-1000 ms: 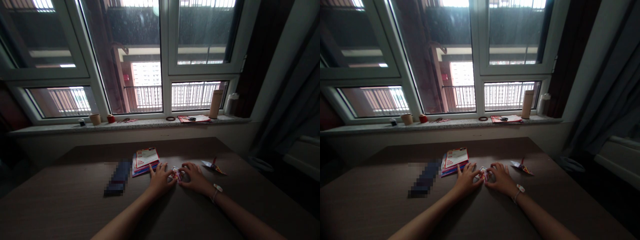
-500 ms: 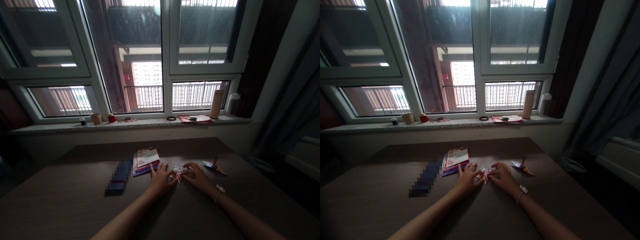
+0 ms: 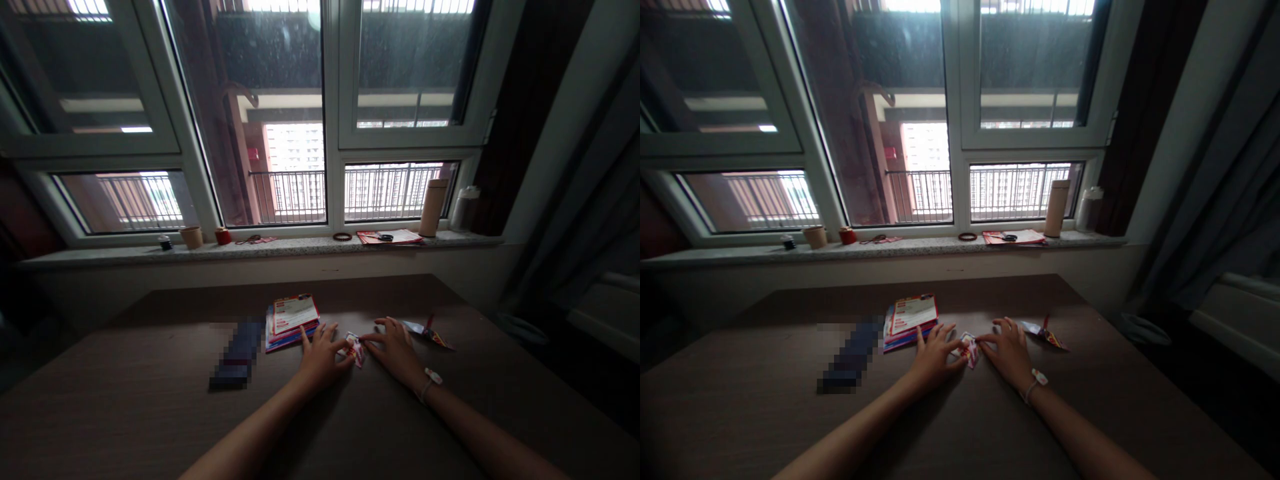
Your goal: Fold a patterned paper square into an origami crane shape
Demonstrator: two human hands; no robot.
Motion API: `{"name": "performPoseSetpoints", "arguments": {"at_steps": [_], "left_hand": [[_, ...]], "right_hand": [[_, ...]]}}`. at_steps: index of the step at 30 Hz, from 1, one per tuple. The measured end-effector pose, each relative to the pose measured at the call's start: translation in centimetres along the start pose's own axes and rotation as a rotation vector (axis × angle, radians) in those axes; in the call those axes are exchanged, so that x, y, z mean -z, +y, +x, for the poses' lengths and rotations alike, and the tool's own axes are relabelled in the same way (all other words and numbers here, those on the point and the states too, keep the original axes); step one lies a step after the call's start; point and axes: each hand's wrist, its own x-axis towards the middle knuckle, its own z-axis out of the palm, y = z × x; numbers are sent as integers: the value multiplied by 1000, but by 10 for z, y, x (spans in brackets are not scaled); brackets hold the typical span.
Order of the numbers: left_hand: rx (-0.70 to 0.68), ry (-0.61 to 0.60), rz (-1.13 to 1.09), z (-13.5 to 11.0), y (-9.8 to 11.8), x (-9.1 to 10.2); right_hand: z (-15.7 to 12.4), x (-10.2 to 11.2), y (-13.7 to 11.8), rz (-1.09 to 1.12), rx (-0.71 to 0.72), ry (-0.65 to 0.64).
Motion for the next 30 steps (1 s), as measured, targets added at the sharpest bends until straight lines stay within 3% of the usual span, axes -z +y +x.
{"name": "performPoseSetpoints", "arguments": {"at_steps": [8, 15, 19, 30], "left_hand": [[0, 0, 6, -1, 1, 1], [-10, 19, -1, -4, 1, 2], [-4, 15, 0, -3, 1, 3], [-10, 2, -21, -3, 2, 4]], "right_hand": [[-2, 2, -4, -40, -11, -16], [-5, 6, -4, 9, 135, -6], [-7, 7, -5, 48, 211, -73], [-7, 11, -8, 3, 121, -86]]}}
